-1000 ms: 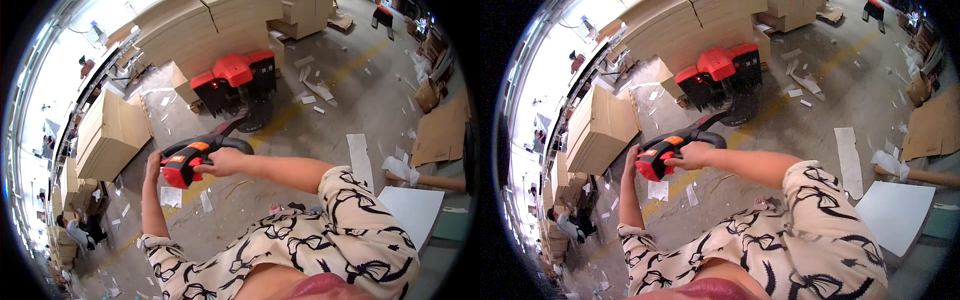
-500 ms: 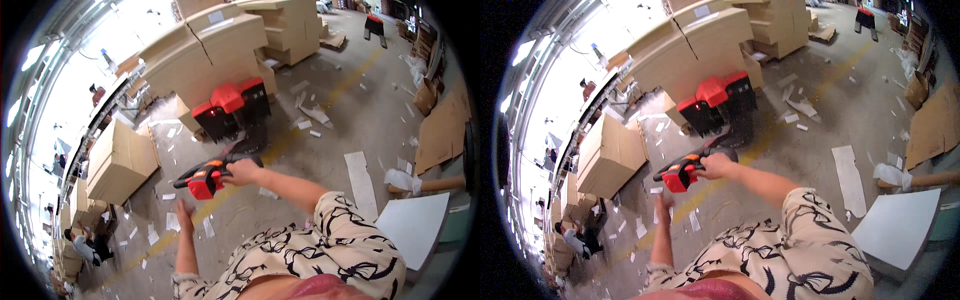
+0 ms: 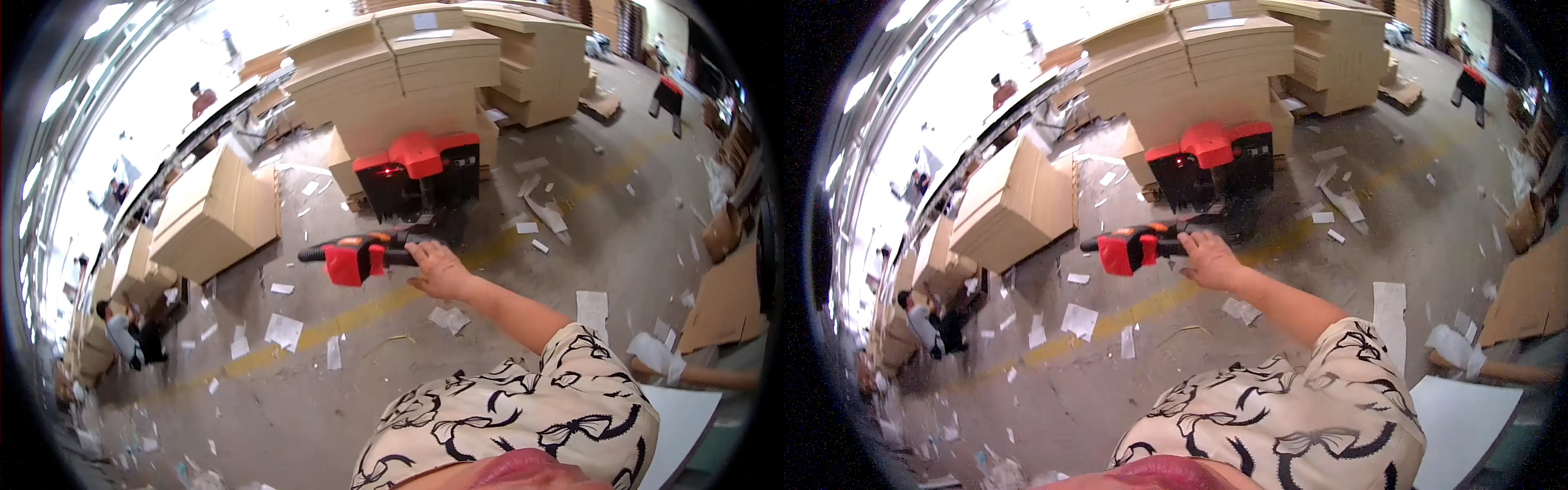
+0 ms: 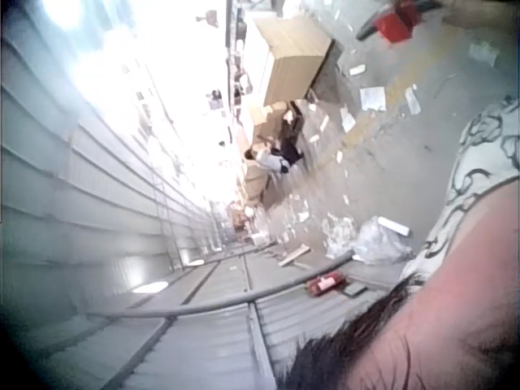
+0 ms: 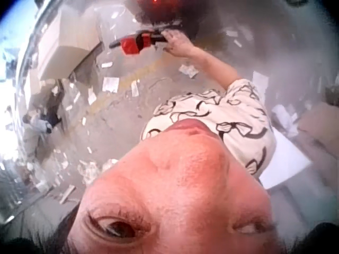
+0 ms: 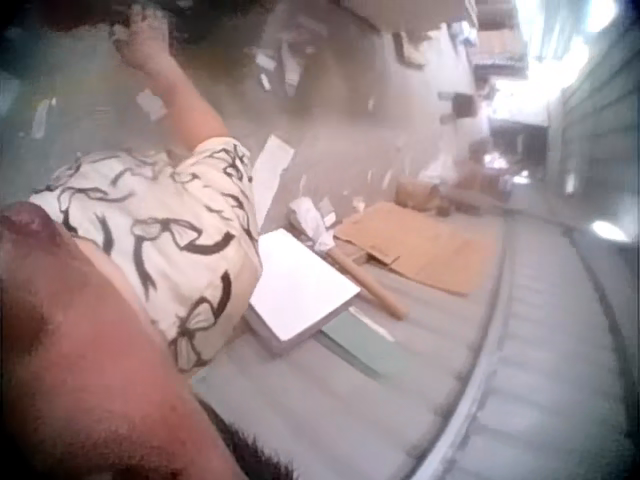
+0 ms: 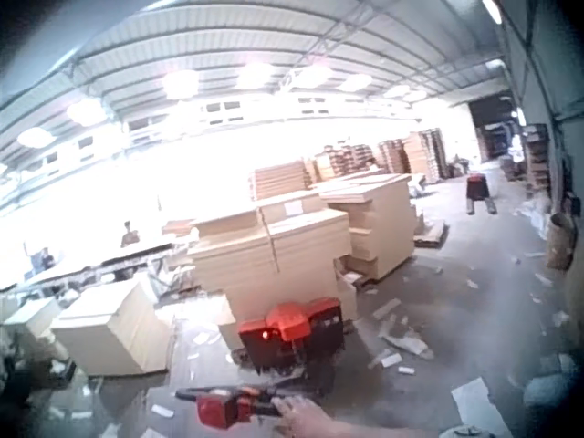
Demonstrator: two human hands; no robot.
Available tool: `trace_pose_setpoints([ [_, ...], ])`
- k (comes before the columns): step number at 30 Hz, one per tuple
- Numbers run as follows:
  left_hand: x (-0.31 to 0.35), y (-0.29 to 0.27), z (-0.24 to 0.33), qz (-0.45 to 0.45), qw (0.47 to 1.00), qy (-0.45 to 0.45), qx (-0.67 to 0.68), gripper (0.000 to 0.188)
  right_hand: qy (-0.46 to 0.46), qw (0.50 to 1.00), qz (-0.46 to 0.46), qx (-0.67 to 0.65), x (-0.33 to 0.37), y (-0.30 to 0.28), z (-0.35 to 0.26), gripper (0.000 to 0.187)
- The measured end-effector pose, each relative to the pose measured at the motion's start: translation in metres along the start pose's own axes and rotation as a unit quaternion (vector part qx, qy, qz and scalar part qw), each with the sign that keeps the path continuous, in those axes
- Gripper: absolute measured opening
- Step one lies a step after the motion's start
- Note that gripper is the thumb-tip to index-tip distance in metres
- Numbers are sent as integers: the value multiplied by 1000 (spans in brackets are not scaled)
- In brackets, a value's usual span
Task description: The person operates an electric pallet jack by gripping and steering its control handle to maneuver stacks of wooden panels across the factory floor.
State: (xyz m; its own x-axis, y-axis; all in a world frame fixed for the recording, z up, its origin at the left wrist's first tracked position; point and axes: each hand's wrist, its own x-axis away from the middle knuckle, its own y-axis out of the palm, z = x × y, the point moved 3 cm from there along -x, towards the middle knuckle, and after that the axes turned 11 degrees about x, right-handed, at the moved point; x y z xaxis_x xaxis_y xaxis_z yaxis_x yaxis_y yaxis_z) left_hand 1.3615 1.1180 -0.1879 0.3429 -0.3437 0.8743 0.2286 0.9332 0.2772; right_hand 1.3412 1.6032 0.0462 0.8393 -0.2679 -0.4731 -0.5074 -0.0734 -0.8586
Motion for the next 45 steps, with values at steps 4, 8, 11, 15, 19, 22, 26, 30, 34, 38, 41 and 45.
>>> trace_pose_setpoints([
  [4, 23, 1, -11, -3, 998, -14, 68, 26, 38, 999, 16, 11, -41, -11, 17, 66],
  [8, 60, -7, -45, -1, 987, -19, 160, 26, 23, 997, 76, 14, -94, -26, 27, 55],
  [11, 82, 13, -73, -23, 975, -42, 217, 26, -13, 986, 162, 41, -100, -36, 64, 47],
  [15, 123, 44, -134, -46, 943, -41, 327, 27, -34, 985, 164, 31, -108, -51, 45, 44],
  [19, 146, 84, -170, -54, 917, -48, 393, 28, -2, 987, 91, 131, -119, -43, 75, 55],
  [22, 161, 113, -193, -49, 897, -48, 437, 28, -33, 985, 103, 131, -152, -27, 116, 53],
  [26, 173, 140, -208, -47, 887, -49, 457, 29, -28, 971, 167, 171, -203, -11, 199, 46],
  [30, 192, 133, -241, -29, 897, -59, 436, 43, 22, 984, 80, 157, -235, -2, 217, 58],
  [34, 224, 110, -258, 8, 941, -38, 337, 47, 50, 985, 65, 154, -241, -19, 200, 57],
  [38, 208, 118, -174, -8, 926, 153, 346, 49, 73, 978, 20, 197, -257, -21, 230, 55],
  [41, 177, 133, -82, -53, 896, 286, 336, 59, 48, 979, 52, 192, -258, -25, 234, 55],
  [45, 144, 180, 62, -237, 858, 385, 244, 85, 70, 969, -1, 237, -249, -54, 214, 63],
])
